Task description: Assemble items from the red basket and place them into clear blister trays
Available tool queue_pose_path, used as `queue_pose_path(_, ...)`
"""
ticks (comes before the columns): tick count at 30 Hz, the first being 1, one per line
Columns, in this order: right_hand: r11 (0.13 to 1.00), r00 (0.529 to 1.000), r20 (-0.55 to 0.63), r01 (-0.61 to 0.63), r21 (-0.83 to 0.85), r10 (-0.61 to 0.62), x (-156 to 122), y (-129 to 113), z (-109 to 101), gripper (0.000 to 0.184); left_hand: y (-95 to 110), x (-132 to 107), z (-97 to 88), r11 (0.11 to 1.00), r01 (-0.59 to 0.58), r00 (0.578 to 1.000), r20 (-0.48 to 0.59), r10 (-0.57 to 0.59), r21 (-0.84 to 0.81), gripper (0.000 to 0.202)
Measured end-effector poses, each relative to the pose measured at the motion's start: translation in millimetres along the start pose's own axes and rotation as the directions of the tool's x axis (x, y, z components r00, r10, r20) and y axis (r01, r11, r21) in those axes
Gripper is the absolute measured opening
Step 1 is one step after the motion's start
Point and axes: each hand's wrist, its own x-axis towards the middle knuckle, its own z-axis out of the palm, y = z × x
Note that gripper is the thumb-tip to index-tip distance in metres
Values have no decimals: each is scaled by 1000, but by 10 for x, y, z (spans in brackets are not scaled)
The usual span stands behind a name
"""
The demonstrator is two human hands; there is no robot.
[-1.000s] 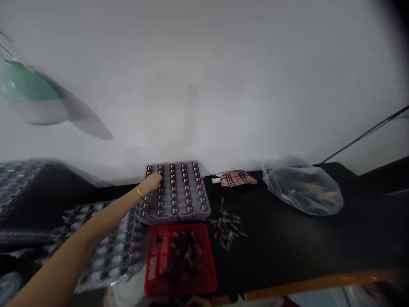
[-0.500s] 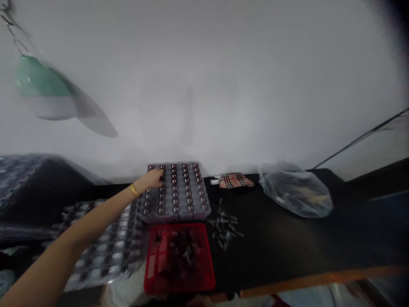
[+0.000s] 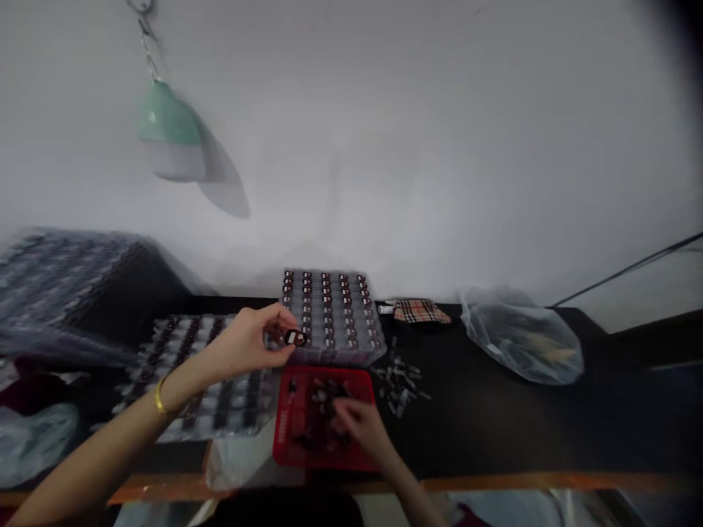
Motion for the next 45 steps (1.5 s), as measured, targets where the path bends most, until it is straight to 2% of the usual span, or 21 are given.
queue_pose_path(1,999,1000,-20,25,34,-24,97,-227,-32,50,67,-71,-48,1000,3,1000,7,-3,-23,21)
queue_pose_path(3,981,986,-85,153,117,-144,228,-753,-93,38,184,-188,-135,998,4,999,35,-2,-58,21)
queue_pose_path(5,945,947,-137,306,116,-290,272,-1270,-112,24,266,-280,-208,997,4,998,69,1,-76,22)
queue_pose_path(6,928,931,-124,357,107,-344,271,-1487,-100,21,293,-320,-239,997,7,997,80,0,-82,23)
queue_pose_path(8,890,887,-105,455,40,-449,248,-1793,-43,17,322,-390,-294,996,12,996,90,-4,-89,26)
queue_pose_path(10,843,839,-88,536,-45,-538,227,-1938,33,16,333,-453,-344,995,16,996,94,-7,-103,30)
queue_pose_path(17,698,708,-30,687,-200,-705,205,-2012,215,19,344,-608,-479,993,-11,994,104,23,-114,30)
queue_pose_path(21,646,658,-27,729,-225,-752,159,-2041,262,20,327,-643,-502,994,-40,993,105,50,-101,31)
queue_pose_path(26,591,614,2,760,-271,-789,113,-2033,268,22,311,-661,-503,991,-30,992,121,46,-127,35)
queue_pose_path(33,444,492,88,838,-319,-866,78,-1983,219,29,288,-682,-440,969,8,995,94,16,-248,42)
queue_pose_path(38,380,452,225,875,-299,-863,83,-1926,178,37,316,-688,-415,960,-2,998,57,19,-281,41)
queue_pose_path(45,341,432,260,880,-330,-864,110,-1896,161,35,278,-693,-369,923,36,999,46,-20,-384,44)
